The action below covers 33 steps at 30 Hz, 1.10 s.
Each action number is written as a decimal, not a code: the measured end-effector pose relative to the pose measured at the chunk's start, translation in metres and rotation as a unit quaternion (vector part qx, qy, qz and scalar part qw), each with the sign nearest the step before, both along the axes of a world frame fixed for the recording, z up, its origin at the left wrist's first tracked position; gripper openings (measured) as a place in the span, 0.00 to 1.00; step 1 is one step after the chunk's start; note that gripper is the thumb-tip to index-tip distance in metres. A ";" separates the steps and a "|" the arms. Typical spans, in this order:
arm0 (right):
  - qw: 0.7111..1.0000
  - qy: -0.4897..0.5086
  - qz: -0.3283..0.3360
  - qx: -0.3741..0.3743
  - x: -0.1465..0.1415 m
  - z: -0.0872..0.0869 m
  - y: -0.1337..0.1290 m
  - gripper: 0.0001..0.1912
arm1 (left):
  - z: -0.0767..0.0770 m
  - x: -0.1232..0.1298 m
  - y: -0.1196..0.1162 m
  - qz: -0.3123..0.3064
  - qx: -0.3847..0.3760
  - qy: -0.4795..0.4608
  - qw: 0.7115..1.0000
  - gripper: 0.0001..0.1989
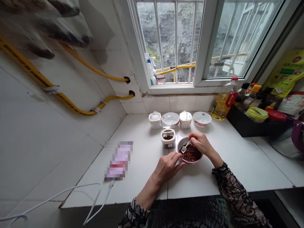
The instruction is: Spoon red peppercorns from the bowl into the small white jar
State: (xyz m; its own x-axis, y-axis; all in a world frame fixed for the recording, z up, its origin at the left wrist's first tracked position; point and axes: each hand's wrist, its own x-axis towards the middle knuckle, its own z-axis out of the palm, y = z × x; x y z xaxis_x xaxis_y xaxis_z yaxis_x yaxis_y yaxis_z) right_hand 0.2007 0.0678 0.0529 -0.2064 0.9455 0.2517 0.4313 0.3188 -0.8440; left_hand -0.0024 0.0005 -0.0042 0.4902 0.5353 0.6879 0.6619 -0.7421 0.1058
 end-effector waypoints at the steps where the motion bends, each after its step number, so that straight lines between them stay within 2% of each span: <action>1: 1.000 -0.012 0.016 0.004 -0.001 0.000 -0.001 0.09 | 0.000 0.000 0.000 0.001 0.000 0.000 1.000 0.10; 4: 0.999 0.001 0.034 -0.017 -0.003 -0.001 -0.002 0.09 | 0.000 0.000 0.000 0.002 -0.002 0.001 1.000 0.09; 9: 0.991 0.096 0.006 -0.093 0.004 0.001 0.004 0.08 | 0.000 0.000 0.000 0.004 0.002 0.001 1.000 0.11; 13: 0.984 0.138 -0.002 -0.114 0.007 0.002 0.007 0.08 | -0.001 0.000 0.000 -0.001 -0.003 0.000 1.000 0.10; 18: 0.991 0.099 -0.010 -0.091 0.006 0.002 0.004 0.08 | -0.003 -0.001 0.001 0.003 -0.009 0.005 1.000 0.09; 23: 0.997 0.012 0.053 -0.062 0.002 0.002 -0.002 0.09 | -0.003 -0.001 0.000 0.004 -0.012 0.004 1.000 0.10; 26: 0.994 0.023 0.066 -0.088 0.001 0.003 -0.003 0.09 | -0.001 -0.001 0.000 0.006 -0.013 0.007 1.000 0.11; 33: 0.983 0.108 0.047 -0.141 0.007 0.006 0.003 0.08 | 0.000 0.000 0.000 0.000 0.002 0.000 1.000 0.11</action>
